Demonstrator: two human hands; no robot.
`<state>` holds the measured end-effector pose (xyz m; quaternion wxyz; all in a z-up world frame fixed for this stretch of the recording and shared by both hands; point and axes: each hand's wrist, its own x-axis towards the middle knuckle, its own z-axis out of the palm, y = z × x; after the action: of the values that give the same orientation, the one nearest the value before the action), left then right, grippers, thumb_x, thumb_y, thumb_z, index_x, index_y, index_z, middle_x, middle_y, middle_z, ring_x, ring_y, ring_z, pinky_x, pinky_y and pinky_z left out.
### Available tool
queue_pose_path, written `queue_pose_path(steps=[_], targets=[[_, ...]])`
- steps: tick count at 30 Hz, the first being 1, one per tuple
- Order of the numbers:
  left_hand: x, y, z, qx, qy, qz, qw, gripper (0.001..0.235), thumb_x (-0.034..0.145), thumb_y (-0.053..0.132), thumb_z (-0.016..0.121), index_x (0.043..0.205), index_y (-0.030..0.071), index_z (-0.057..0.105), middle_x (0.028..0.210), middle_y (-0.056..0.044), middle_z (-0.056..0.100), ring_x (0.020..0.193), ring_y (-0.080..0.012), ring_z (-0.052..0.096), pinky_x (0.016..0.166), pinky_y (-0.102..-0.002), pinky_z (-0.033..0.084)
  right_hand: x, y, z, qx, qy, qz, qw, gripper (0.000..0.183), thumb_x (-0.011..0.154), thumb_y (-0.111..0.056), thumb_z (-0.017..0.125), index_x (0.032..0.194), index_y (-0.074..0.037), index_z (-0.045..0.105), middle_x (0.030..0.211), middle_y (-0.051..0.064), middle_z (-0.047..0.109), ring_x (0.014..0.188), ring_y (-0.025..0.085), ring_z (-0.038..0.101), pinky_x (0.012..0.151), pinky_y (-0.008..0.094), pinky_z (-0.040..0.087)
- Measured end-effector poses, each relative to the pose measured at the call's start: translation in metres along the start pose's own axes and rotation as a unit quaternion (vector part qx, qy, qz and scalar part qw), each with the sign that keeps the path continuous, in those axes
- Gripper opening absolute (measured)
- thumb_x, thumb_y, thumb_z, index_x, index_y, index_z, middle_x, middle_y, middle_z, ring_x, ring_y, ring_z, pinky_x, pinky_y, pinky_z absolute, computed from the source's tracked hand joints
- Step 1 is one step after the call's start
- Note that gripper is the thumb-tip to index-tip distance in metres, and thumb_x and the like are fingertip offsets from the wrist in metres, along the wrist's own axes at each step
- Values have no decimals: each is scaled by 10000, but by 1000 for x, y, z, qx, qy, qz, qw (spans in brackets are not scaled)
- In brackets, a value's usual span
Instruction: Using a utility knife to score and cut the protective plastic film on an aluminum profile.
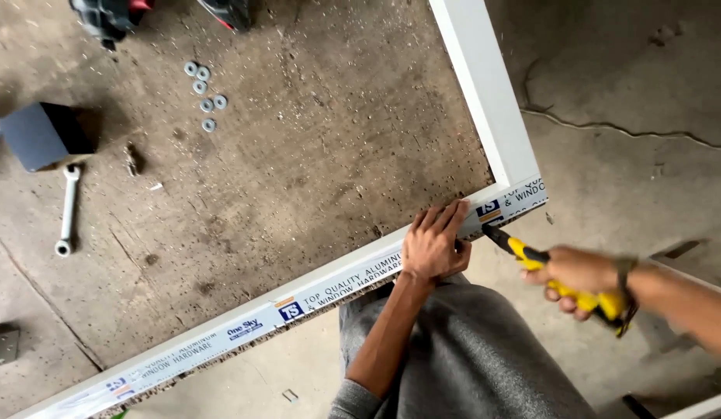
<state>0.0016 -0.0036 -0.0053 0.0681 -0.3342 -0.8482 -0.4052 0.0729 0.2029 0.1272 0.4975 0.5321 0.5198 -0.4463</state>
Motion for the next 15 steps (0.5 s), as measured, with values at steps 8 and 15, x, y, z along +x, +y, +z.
queue_pose_path(steps=[8, 15], targets=[[-1, 0, -4, -4, -26, -7, 1000, 631, 636, 162, 638, 1259, 79, 690, 1138, -111, 734, 1013, -295, 700, 931, -428, 548, 13, 9, -1, -67, -69, 52, 994, 385, 975, -295, 677, 1080, 55, 555, 744, 213, 549, 495, 395, 625, 384, 575, 521], [-5, -3, -7, -10, -133, -9, 991, 641, 775, 233, 564, 1390, 58, 605, 1323, -117, 707, 1127, -304, 680, 953, -493, 561, 151, 85, 61, -133, 185, -359, 905, 211, 962, -309, 611, 1075, -131, 598, 809, 78, 732, 596, 221, 656, 582, 389, 541]])
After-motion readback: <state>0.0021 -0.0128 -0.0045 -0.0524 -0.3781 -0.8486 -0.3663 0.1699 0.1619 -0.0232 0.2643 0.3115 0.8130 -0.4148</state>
